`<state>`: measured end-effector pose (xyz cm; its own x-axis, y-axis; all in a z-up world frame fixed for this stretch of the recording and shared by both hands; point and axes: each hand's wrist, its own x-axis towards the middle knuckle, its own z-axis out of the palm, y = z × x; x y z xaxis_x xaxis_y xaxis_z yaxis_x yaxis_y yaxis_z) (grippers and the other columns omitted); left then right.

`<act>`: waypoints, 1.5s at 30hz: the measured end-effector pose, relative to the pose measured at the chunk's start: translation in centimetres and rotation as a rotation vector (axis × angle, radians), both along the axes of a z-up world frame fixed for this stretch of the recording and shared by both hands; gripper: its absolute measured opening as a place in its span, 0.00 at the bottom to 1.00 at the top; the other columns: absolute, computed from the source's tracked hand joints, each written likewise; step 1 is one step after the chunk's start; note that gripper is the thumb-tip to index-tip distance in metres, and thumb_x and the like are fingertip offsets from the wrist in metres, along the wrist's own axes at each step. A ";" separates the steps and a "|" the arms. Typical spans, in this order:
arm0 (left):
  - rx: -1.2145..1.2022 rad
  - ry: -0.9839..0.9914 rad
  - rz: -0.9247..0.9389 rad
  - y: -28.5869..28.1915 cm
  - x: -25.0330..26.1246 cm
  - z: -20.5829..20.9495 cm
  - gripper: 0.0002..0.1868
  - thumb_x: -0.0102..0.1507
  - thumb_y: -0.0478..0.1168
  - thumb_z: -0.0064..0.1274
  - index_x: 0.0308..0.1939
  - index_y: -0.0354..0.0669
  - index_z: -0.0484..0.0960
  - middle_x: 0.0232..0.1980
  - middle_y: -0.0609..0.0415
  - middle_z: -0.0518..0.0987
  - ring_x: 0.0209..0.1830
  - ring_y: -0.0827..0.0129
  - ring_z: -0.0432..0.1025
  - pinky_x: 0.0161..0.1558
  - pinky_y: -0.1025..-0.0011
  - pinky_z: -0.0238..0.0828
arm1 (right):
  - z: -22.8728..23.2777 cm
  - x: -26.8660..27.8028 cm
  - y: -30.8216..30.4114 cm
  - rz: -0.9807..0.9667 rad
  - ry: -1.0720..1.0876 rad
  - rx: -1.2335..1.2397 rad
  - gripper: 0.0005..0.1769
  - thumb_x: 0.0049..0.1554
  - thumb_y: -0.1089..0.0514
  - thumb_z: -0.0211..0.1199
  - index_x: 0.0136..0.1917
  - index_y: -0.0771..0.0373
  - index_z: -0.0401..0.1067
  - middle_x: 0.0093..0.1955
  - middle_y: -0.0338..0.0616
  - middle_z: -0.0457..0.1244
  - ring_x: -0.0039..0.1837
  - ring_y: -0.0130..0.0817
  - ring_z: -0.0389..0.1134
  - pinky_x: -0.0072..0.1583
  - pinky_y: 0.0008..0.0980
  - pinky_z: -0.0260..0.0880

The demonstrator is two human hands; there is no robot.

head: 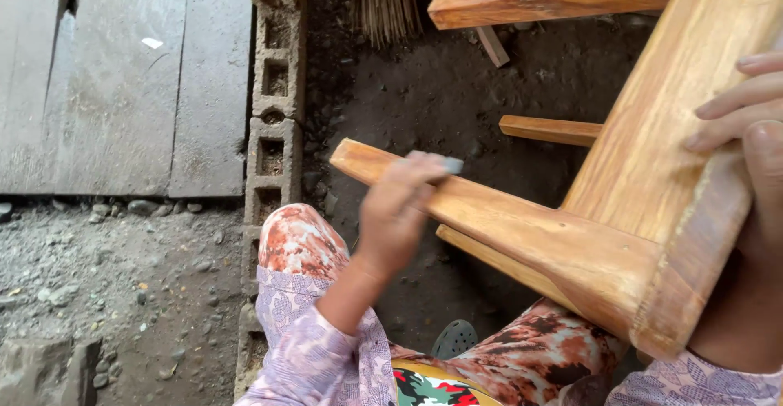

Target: Sanding a wooden chair with sandpaper to smooth the surface.

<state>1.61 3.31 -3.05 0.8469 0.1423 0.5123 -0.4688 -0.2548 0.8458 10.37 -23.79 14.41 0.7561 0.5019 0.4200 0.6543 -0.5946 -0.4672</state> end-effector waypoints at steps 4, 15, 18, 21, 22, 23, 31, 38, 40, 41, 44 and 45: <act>0.090 0.289 0.240 2.9 0.5 -4.7 0.16 0.73 0.42 0.41 0.60 0.45 0.81 0.64 0.53 0.79 0.71 0.57 0.70 0.73 0.61 0.59 | 1.4 -1.2 2.0 -0.041 -0.012 0.083 0.24 0.83 0.62 0.36 0.50 0.75 0.66 0.60 0.63 0.61 0.83 0.62 0.57 0.92 0.58 0.53; 0.113 0.063 -0.065 -6.1 -3.4 6.6 0.17 0.73 0.39 0.45 0.67 0.51 0.74 0.71 0.49 0.74 0.77 0.49 0.67 0.79 0.48 0.56 | 0.2 1.7 -1.0 0.037 -0.119 0.129 0.19 0.70 0.70 0.46 0.42 0.69 0.75 0.50 0.54 0.66 0.72 0.55 0.62 0.86 0.50 0.47; 0.060 0.034 -0.132 -6.6 -3.4 8.7 0.16 0.73 0.37 0.45 0.65 0.47 0.76 0.70 0.49 0.75 0.77 0.49 0.67 0.78 0.53 0.58 | -0.3 1.4 -0.7 0.029 -0.196 0.294 0.09 0.74 0.68 0.53 0.53 0.77 0.69 0.55 0.61 0.66 0.71 0.64 0.66 0.79 0.54 0.63; -0.050 -0.006 -0.272 -6.5 -3.1 11.5 0.17 0.75 0.40 0.37 0.66 0.41 0.73 0.71 0.43 0.73 0.77 0.48 0.67 0.79 0.54 0.62 | -1.4 1.2 -0.8 -0.172 -0.228 0.664 0.09 0.69 0.62 0.47 0.59 0.71 0.60 0.59 0.56 0.57 0.65 0.47 0.63 0.69 0.38 0.68; -0.030 -0.042 -0.347 -6.7 -2.9 12.6 0.19 0.76 0.41 0.36 0.68 0.40 0.71 0.73 0.40 0.70 0.78 0.46 0.66 0.81 0.54 0.60 | -2.3 1.8 -2.1 -0.323 -0.149 0.809 0.13 0.67 0.55 0.46 0.60 0.65 0.60 0.55 0.53 0.61 0.61 0.42 0.66 0.63 0.33 0.70; -0.011 -0.079 -0.421 -6.9 -2.7 13.7 0.20 0.77 0.43 0.34 0.69 0.38 0.69 0.75 0.38 0.68 0.80 0.45 0.64 0.83 0.53 0.59 | -3.0 2.3 -3.4 -0.474 -0.072 0.957 0.17 0.65 0.48 0.45 0.61 0.59 0.61 0.51 0.51 0.65 0.56 0.37 0.69 0.57 0.29 0.72; 0.183 -0.162 -0.582 -10.5 3.6 16.2 0.18 0.78 0.35 0.41 0.72 0.45 0.66 0.78 0.42 0.68 0.84 0.47 0.63 0.89 0.53 0.60 | -4.5 3.2 -6.5 -0.613 0.073 1.030 0.16 0.63 0.49 0.43 0.60 0.55 0.61 0.48 0.44 0.67 0.48 0.28 0.68 0.51 0.24 0.73; 0.436 -0.217 -0.514 -14.3 13.2 17.2 0.14 0.72 0.40 0.46 0.57 0.44 0.82 0.67 0.54 0.77 0.78 0.57 0.58 0.72 0.60 0.67 | -4.8 1.9 -7.2 -0.545 0.078 1.062 0.14 0.62 0.58 0.51 0.62 0.57 0.61 0.50 0.46 0.66 0.46 0.29 0.68 0.50 0.21 0.71; 0.433 -0.221 -0.521 -14.2 12.9 17.2 0.14 0.72 0.40 0.45 0.58 0.44 0.81 0.67 0.53 0.77 0.78 0.55 0.58 0.73 0.59 0.67 | -3.5 -2.5 -6.8 -0.451 0.145 1.162 0.11 0.58 0.58 0.54 0.55 0.58 0.63 0.47 0.46 0.64 0.47 0.32 0.66 0.53 0.24 0.71; 0.427 -0.222 -0.531 -14.1 12.8 17.1 0.14 0.73 0.39 0.44 0.59 0.45 0.81 0.67 0.52 0.77 0.79 0.53 0.57 0.73 0.57 0.68 | -2.9 -4.7 -6.5 -0.359 0.215 1.258 0.09 0.53 0.58 0.56 0.48 0.58 0.64 0.44 0.46 0.62 0.48 0.35 0.65 0.55 0.27 0.71; 0.479 -0.232 -0.503 -14.4 12.9 17.1 0.15 0.72 0.39 0.43 0.59 0.46 0.81 0.66 0.50 0.78 0.78 0.53 0.58 0.73 0.58 0.67 | -0.9 -11.3 -4.6 0.289 0.051 1.004 0.25 0.63 0.39 0.57 0.31 0.48 0.55 0.16 0.28 0.42 0.20 0.24 0.42 0.30 0.26 0.52; 0.482 -0.222 -0.496 -14.3 12.9 17.2 0.15 0.72 0.39 0.43 0.59 0.46 0.81 0.66 0.50 0.78 0.78 0.53 0.58 0.73 0.58 0.67 | -1.1 -11.8 -4.5 0.295 0.062 1.008 0.25 0.63 0.39 0.57 0.31 0.48 0.55 0.16 0.28 0.42 0.20 0.24 0.42 0.30 0.26 0.52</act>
<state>14.54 -11.04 14.10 0.6222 -0.5162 0.5885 -0.7733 -0.2882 0.5648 -1.44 -28.29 13.34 0.6951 0.1088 0.7106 0.6681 0.2670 -0.6945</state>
